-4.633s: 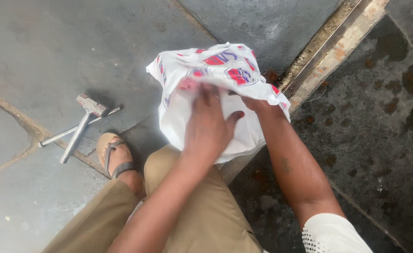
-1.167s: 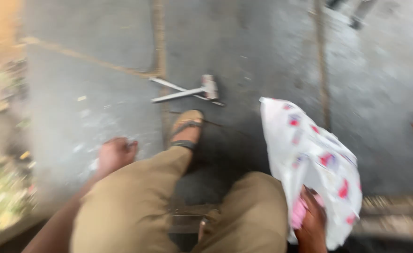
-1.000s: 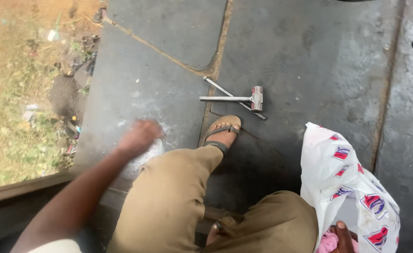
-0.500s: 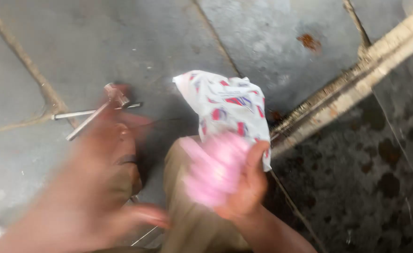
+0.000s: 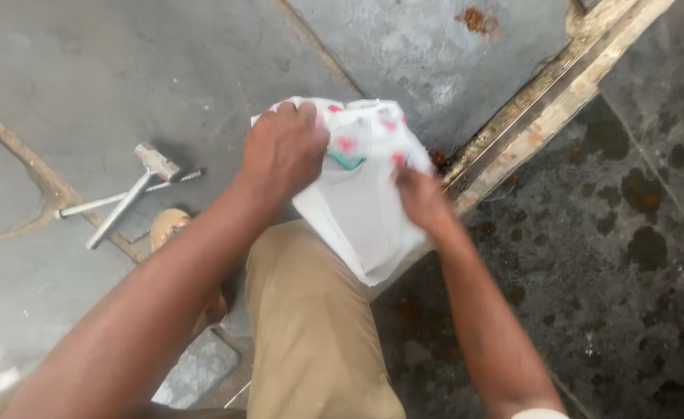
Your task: The person carries a plastic-wrapped package across the workshop floor, sits down, and unwraps it to reveal a teal box of ball race bearings. They open the box, remove the bearings and a plastic tray, and wipe each bearing with a pink cloth.
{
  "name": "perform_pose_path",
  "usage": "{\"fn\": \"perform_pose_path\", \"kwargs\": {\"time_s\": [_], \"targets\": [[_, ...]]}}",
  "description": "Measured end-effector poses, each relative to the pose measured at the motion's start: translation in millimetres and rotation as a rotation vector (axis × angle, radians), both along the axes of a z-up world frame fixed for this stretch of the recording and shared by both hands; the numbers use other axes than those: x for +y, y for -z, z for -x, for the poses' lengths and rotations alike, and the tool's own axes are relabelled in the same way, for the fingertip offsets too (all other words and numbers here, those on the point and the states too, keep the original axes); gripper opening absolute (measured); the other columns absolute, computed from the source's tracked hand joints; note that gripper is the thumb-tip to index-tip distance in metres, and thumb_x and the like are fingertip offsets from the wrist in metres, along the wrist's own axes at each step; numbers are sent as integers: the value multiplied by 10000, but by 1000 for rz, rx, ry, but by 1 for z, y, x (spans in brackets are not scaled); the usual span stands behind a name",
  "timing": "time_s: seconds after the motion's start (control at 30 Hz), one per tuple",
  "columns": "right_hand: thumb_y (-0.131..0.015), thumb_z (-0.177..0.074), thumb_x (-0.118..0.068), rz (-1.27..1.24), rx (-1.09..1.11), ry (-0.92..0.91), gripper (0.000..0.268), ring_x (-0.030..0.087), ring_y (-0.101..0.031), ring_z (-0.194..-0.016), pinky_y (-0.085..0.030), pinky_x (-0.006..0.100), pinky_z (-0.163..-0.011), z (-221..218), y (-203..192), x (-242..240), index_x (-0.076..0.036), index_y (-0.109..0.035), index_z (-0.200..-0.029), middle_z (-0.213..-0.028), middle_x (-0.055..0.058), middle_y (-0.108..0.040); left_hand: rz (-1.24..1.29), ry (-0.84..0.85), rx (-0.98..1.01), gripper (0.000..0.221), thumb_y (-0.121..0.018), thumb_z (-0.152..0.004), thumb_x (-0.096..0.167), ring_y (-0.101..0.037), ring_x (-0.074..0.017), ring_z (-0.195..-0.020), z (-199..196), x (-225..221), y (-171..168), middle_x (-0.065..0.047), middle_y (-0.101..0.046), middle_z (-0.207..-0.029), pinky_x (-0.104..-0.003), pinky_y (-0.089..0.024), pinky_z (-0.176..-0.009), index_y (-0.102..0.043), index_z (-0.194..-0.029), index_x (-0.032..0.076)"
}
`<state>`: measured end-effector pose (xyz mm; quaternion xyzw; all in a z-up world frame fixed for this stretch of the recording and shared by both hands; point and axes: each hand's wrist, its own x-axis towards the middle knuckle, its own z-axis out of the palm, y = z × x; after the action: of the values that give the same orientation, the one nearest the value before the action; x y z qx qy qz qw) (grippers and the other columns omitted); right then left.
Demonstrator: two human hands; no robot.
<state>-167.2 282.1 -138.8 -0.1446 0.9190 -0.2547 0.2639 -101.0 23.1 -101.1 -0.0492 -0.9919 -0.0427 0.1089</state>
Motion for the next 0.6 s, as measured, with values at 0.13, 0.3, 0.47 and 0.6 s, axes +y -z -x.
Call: {"fn": "perform_pose_path", "kwargs": {"time_s": [0.13, 0.3, 0.47, 0.6], "targets": [[-599, -1029, -214, -133, 374, -87, 337, 442, -692, -961, -553, 486, -872, 36, 18, -10, 64, -628, -1218, -1020, 296, -700, -322, -157, 39, 160, -732, -883, 222, -642, -347, -944, 13, 1, -11, -141, -649, -1009, -481, -533, -749, -750, -932, 71], [-493, -1045, -119, 140, 259, -188, 312, 355, -655, -1126, -505, 441, -983, 43, 138, -46, -84, -634, -1321, -1218, 206, -674, -526, -209, 28, 174, -756, -795, 223, -645, -347, -966, 6, 18, -34, -132, -656, -1000, -492, -528, -797, -777, -939, 127], [-478, -1045, -189, 126, -36, -58, 347, 296, -596, -1162, -450, 409, -1004, 78, 233, -64, -81, -592, -1354, -1282, 161, -629, -578, -173, -45, 172, -752, -792, 209, -649, -325, -995, -9, 25, -43, -110, -657, -1012, -480, -529, -823, -772, -941, 126], [-499, -1044, -221, 184, -111, 24, 341, 277, -593, -1126, -455, 392, -977, 73, 263, -72, -61, -611, -1323, -1243, 146, -632, -568, -216, -88, 172, -736, -778, 185, -650, -323, -989, -14, 19, -40, -101, -656, -995, -483, -525, -795, -774, -939, 137]]}}
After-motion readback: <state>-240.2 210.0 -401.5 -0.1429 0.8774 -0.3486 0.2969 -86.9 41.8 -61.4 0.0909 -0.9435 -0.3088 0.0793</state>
